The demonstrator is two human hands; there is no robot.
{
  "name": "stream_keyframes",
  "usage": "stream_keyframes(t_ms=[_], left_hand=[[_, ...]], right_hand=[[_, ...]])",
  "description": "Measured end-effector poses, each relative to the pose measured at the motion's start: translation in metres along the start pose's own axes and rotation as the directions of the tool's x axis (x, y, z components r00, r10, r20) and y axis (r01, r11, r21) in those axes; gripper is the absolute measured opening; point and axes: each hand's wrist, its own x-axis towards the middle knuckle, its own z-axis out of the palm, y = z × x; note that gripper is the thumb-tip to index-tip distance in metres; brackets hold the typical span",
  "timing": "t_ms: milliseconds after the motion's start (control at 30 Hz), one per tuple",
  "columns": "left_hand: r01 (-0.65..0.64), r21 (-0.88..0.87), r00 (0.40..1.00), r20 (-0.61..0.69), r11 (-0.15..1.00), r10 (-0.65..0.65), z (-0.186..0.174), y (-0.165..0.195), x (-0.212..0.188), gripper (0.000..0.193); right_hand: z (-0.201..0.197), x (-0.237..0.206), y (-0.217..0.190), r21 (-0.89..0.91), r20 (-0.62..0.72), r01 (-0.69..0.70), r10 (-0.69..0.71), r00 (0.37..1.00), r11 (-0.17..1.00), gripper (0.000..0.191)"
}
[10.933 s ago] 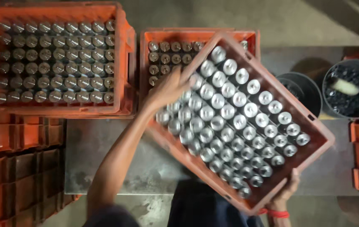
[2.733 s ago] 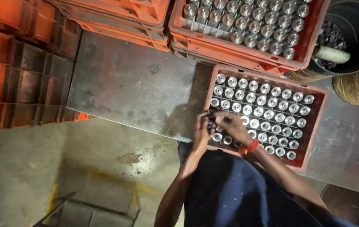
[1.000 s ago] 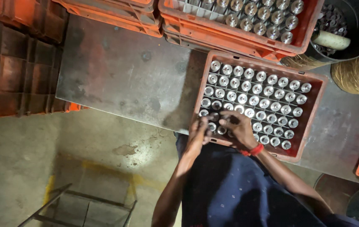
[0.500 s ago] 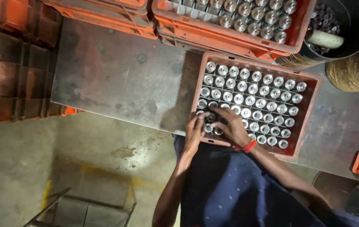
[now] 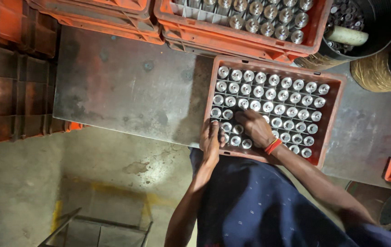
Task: The person wipes the tops of many small metal parts arranged in a red crate using a cylindrical sponge. The person repeatedly rubs each part and occasionally moves the crate to access more parts.
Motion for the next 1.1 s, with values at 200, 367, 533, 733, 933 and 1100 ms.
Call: stream_keyframes(t_ms=[200, 367, 533, 733, 933, 1100], left_hand=[[0.01, 0.07, 0.995, 0.099, 0.997, -0.017, 0.013, 0.019, 0.0, 0.035], [0.044, 0.06, 0.978, 0.202, 0.997, -0.055, 0.019, 0.027, 0.002, 0.037], [0.184, -0.231, 0.982, 0.08, 0.955, -0.17, 0.006, 0.03, 0.012, 0.025], [0.282, -0.399, 0.957, 0.054, 0.872, -0.284, -0.009, 0.025, 0.024, 0.015], [-0.015, -0.07, 0.995, 0.102, 0.997, 0.022, -0.004, 0.032, 0.021, 0.034], [-0.042, 0.303, 0.975, 0.219, 0.952, -0.027, 0.008, 0.042, 0.027, 0.054]], right_hand=[[-0.018, 0.014, -0.003, 0.073, 0.123, -0.172, 0.163, 0.979, 0.982, 0.04], [-0.01, 0.015, -0.02, 0.742, 0.1, -0.282, 0.316, 0.943, 0.608, 0.031], [0.007, 0.039, -0.009, 0.681, -0.031, -0.284, 0.414, 0.91, 0.675, 0.026], [0.001, 0.075, 0.004, -0.017, -0.05, -0.002, 0.002, 0.999, 1.0, 0.026], [-0.016, 0.072, -0.004, 0.27, 0.145, -0.343, 0.314, 0.938, 0.9, 0.04], [-0.008, 0.05, -0.002, 0.788, 0.252, -0.289, 0.143, 0.957, 0.544, 0.035]])
